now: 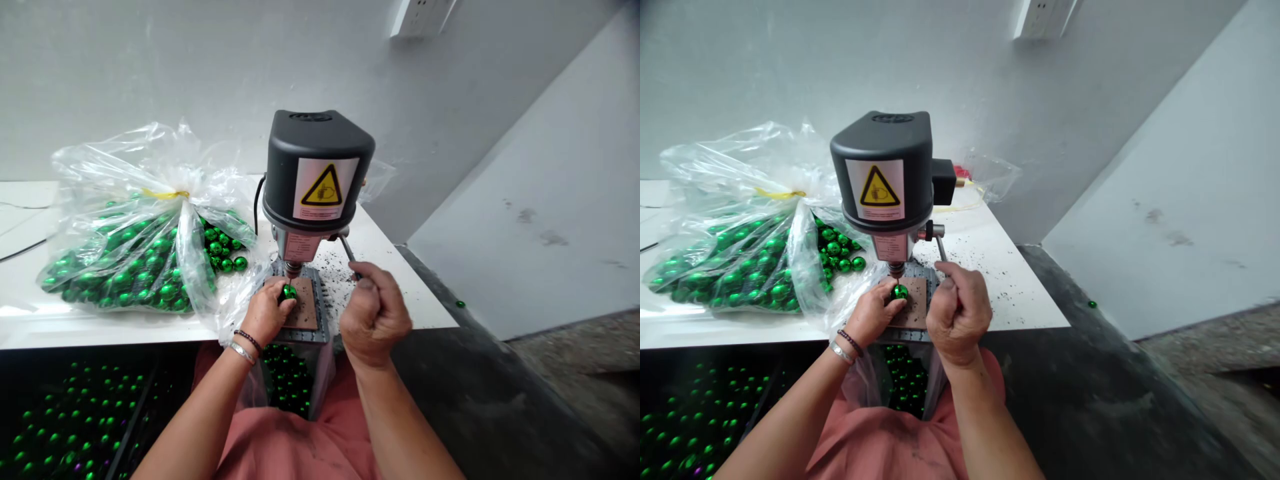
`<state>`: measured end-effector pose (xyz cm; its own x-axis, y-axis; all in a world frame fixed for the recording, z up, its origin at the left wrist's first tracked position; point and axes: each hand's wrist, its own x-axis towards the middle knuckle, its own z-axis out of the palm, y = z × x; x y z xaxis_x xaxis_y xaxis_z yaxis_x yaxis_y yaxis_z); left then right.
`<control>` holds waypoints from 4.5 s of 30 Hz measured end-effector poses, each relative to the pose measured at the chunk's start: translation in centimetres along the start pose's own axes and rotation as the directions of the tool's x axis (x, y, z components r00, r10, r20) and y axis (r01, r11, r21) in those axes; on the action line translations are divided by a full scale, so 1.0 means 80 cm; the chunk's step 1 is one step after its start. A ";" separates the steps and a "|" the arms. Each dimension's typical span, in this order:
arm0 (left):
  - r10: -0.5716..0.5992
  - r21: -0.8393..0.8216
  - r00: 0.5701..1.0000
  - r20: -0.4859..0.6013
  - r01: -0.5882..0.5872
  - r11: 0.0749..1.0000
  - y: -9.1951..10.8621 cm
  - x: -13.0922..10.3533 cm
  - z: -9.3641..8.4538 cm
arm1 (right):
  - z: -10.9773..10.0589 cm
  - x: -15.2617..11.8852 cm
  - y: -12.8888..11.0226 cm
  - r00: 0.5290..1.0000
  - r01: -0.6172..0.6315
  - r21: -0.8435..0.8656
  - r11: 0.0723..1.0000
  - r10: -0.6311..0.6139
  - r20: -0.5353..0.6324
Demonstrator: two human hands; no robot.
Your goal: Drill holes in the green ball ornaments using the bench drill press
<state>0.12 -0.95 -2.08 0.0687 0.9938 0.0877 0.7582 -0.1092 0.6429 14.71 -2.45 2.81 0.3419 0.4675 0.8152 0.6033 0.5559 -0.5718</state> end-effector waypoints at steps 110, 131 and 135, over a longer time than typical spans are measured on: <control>0.020 0.074 0.995 0.098 -0.027 0.997 -0.004 0.013 -0.014 | -0.012 0.056 -0.017 0.982 0.161 0.037 0.986 -0.164 0.091; 0.005 0.084 0.996 0.091 -0.012 0.996 0.001 0.009 -0.016 | -0.003 0.013 -0.002 0.996 0.087 0.018 0.996 -0.087 -0.004; 0.016 0.089 0.997 0.080 -0.023 0.996 0.001 0.008 -0.015 | -0.005 0.001 0.006 0.995 0.063 0.034 0.997 -0.065 0.070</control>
<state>-0.60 -0.33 -1.06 0.1325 0.9905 0.0370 0.8112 -0.1298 0.5701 15.27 -2.42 2.63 0.2509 0.4771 0.8422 0.5987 0.6072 -0.5224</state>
